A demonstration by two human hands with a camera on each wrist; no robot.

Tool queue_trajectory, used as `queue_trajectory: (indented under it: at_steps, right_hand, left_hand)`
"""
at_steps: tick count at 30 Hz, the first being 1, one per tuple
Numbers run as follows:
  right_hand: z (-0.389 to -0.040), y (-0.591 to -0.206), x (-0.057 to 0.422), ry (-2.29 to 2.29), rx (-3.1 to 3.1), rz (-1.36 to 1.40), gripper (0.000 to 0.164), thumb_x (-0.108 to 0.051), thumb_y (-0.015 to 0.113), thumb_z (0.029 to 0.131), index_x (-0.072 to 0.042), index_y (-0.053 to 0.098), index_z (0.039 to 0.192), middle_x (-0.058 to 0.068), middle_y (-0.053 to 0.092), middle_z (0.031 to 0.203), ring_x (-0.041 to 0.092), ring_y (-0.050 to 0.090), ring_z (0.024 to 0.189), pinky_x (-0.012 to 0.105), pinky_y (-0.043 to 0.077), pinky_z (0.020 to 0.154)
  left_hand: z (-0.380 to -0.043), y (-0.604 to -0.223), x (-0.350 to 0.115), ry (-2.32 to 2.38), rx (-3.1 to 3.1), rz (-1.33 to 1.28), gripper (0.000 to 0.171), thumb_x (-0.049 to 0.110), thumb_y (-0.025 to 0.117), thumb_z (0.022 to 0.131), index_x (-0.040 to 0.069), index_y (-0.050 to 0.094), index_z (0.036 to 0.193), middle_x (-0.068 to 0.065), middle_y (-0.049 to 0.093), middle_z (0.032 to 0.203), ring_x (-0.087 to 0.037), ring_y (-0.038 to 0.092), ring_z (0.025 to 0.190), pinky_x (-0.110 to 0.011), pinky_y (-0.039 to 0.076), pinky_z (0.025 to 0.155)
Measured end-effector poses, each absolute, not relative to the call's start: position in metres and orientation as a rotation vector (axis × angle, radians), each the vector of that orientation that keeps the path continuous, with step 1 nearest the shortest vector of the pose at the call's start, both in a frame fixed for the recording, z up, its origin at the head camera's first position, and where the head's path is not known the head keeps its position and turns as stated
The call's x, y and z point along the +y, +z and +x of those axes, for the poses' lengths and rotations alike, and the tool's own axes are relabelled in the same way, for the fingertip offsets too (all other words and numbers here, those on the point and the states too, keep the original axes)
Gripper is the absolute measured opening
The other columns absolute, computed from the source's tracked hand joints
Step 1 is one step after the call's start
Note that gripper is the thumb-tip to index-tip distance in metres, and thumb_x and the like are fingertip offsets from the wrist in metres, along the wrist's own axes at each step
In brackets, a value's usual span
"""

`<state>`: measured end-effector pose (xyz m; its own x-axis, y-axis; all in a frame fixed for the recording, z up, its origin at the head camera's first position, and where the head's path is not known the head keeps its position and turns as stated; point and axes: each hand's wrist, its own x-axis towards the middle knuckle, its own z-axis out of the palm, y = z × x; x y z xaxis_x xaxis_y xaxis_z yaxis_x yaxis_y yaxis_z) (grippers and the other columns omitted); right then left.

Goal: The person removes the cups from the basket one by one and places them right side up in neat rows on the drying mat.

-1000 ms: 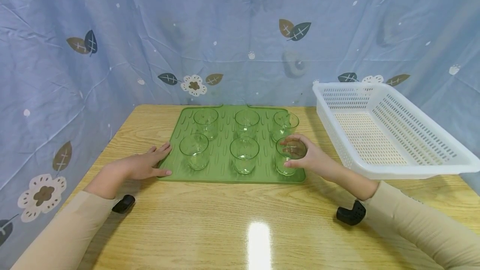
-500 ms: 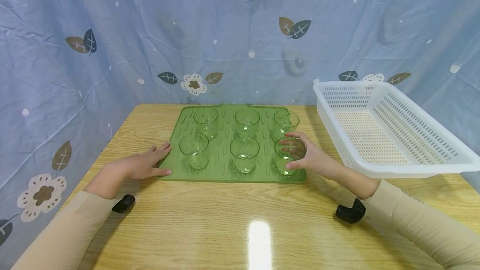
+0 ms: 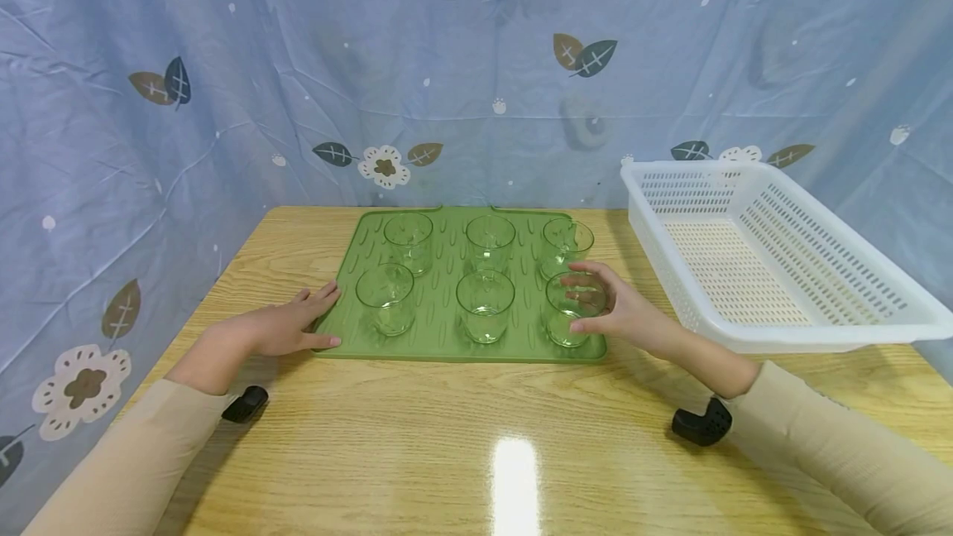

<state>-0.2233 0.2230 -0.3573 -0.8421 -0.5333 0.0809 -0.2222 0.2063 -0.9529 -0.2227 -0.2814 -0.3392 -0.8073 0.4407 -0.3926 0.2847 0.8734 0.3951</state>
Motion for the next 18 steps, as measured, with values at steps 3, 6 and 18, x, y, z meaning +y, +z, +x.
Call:
queue_trajectory:
  at_steps: [3,6,18]
  right_hand:
    - [-0.222,-0.356,0.224,-1.678,2.242,-0.717,0.094,-0.006,0.082,0.087,0.009,0.020,0.155,0.034,0.035,0.154,0.053,0.039,0.140,0.046,0.042,0.111]
    - [-0.221,-0.354,0.224,-1.696,2.259,-0.727,0.093,-0.004,0.083,0.085,0.008,0.022,0.155,0.035,0.034,0.153,0.053,0.036,0.141,0.043,0.040,0.113]
    - [-0.212,-0.340,0.222,-1.643,2.481,-0.845,0.066,0.000,0.066,0.098,0.009,0.029,0.152,0.033,0.036,0.155,0.048,0.030,0.146,0.048,0.021,0.122]
  left_hand:
    - [-0.223,-0.339,-0.282,0.446,2.558,0.530,0.099,0.055,0.060,0.100,-0.004,0.010,0.163,-0.024,-0.002,0.169,-0.059,-0.003,0.147,-0.079,0.015,0.109]
    - [-0.223,-0.340,-0.282,0.449,2.555,0.528,0.099,0.054,0.060,0.100,-0.003,0.010,0.163,-0.024,-0.003,0.169,-0.058,-0.003,0.147,-0.079,0.014,0.109]
    - [-0.222,-0.339,-0.283,0.500,2.536,0.509,0.100,0.052,0.061,0.100,-0.006,0.009,0.162,-0.027,-0.004,0.168,-0.059,-0.005,0.147,-0.077,0.008,0.111]
